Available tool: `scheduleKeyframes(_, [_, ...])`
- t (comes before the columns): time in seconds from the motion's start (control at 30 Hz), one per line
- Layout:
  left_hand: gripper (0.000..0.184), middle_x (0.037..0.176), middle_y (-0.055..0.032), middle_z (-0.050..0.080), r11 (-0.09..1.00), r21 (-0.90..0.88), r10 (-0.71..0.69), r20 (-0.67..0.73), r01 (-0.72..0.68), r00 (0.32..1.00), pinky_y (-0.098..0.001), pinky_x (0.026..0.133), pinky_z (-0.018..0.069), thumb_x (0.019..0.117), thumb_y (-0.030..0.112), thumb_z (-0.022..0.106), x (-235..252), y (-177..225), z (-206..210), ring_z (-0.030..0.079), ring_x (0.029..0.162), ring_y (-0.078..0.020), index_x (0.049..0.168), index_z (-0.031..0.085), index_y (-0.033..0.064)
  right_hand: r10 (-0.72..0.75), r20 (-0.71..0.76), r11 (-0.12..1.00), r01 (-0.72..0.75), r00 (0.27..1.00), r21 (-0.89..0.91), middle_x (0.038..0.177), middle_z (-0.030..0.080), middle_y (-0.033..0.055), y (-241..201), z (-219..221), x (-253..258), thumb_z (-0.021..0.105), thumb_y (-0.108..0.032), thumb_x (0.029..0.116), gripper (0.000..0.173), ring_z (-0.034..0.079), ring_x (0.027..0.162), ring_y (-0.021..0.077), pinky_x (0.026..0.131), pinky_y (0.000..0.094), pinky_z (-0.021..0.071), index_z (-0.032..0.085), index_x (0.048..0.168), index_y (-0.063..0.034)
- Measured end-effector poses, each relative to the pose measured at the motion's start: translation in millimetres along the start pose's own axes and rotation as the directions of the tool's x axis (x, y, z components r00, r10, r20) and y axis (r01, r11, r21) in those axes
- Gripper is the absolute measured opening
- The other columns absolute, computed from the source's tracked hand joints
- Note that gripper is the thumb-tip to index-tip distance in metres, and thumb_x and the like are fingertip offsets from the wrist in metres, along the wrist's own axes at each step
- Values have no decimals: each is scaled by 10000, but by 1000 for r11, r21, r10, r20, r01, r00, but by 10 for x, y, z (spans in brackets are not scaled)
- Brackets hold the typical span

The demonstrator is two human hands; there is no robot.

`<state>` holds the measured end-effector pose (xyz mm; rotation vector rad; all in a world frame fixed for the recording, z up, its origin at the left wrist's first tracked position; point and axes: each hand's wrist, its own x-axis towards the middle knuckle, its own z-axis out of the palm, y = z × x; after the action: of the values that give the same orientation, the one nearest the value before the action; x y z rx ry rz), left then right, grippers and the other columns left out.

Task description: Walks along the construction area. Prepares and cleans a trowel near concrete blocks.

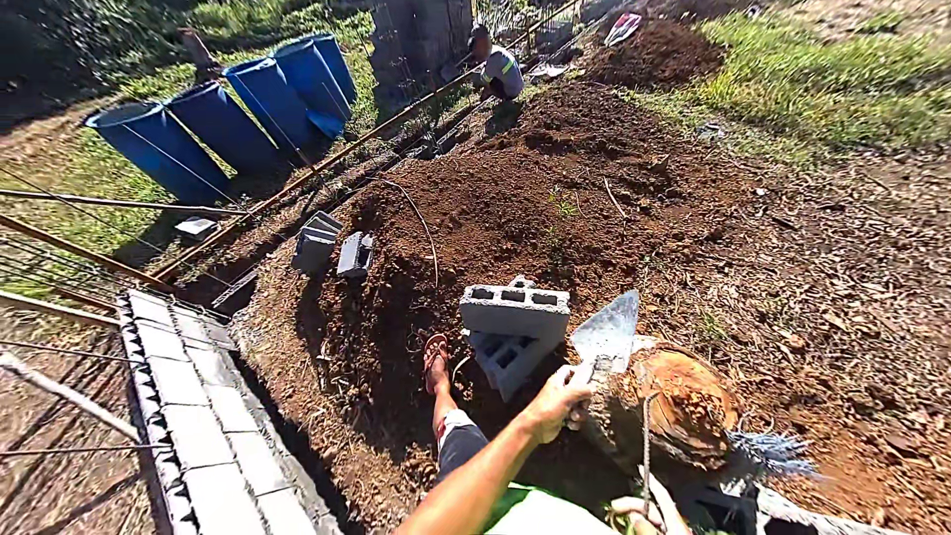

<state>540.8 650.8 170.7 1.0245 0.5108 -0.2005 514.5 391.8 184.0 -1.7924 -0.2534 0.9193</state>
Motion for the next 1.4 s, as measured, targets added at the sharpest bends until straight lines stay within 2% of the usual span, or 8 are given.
scheduleKeyframes(0.13, [283,747,-18,534,999,7,-41,20,41,999,-203,446,422,1033,205,573,1,-104,24,476,498,-74,1271,461,100,-54,28,998,54,998,-24,1254,672,148,-323,-139,-51,582,-61,966,843,695,1062,203,937,400,581,69,1632,-4])
scheduleKeyframes(0.23, [284,742,-22,536,999,-1,-52,16,52,999,-205,443,425,1028,195,575,-8,-176,16,482,496,-77,1266,458,92,-128,26,991,127,991,53,1283,645,176,-417,-227,-132,554,-85,993,654,673,1123,222,980,402,568,283,1572,49])
scheduleKeyframes(0.53, [403,789,-52,586,964,261,-70,81,46,994,-263,506,493,1059,290,536,13,-176,-4,556,562,-127,1409,454,108,-168,-396,982,187,903,12,839,603,-11,-620,-168,-300,557,-124,1022,187,543,691,-19,645,174,488,643,1061,38])
scheduleKeyframes(0.7, [378,749,-55,583,883,469,40,-13,-29,999,-275,480,465,1079,305,507,85,-58,45,519,527,-126,1351,574,53,-336,-660,887,461,672,17,835,604,-93,-780,-235,-180,495,-157,1064,351,489,559,-32,516,150,459,575,1343,41])
scheduleKeyframes(0.93, [331,720,-59,580,851,525,6,31,-21,1000,-276,426,445,1054,316,577,240,-358,48,501,486,-132,1288,589,82,-150,-621,977,19,769,-213,904,719,-20,-356,-352,-333,653,-204,1010,179,606,692,15,641,220,519,749,1143,-131])
scheduleKeyframes(1.13, [391,763,-86,603,825,564,3,50,-31,999,-300,453,465,1048,321,581,377,-488,63,522,514,-158,1366,563,93,-416,-452,809,94,789,-580,1055,758,99,-203,-266,-221,606,-192,1028,305,719,816,178,746,384,603,698,1298,-81])
scheduleKeyframes(1.27, [378,720,-72,581,831,555,-81,55,37,995,-287,448,473,1068,336,549,476,-485,93,524,499,-149,1347,552,81,-416,-544,874,156,728,-460,1129,755,70,-329,-324,-80,614,-175,1040,264,717,902,80,806,261,595,720,1259,-72])
scheduleKeyframes(1.4, [374,728,-80,577,799,597,-133,56,73,990,-308,461,487,1068,357,544,534,-546,30,531,503,-166,1318,546,79,-409,-602,912,328,686,-245,1047,718,62,-309,-360,22,564,-173,1065,330,625,674,51,603,236,566,638,1341,-8])
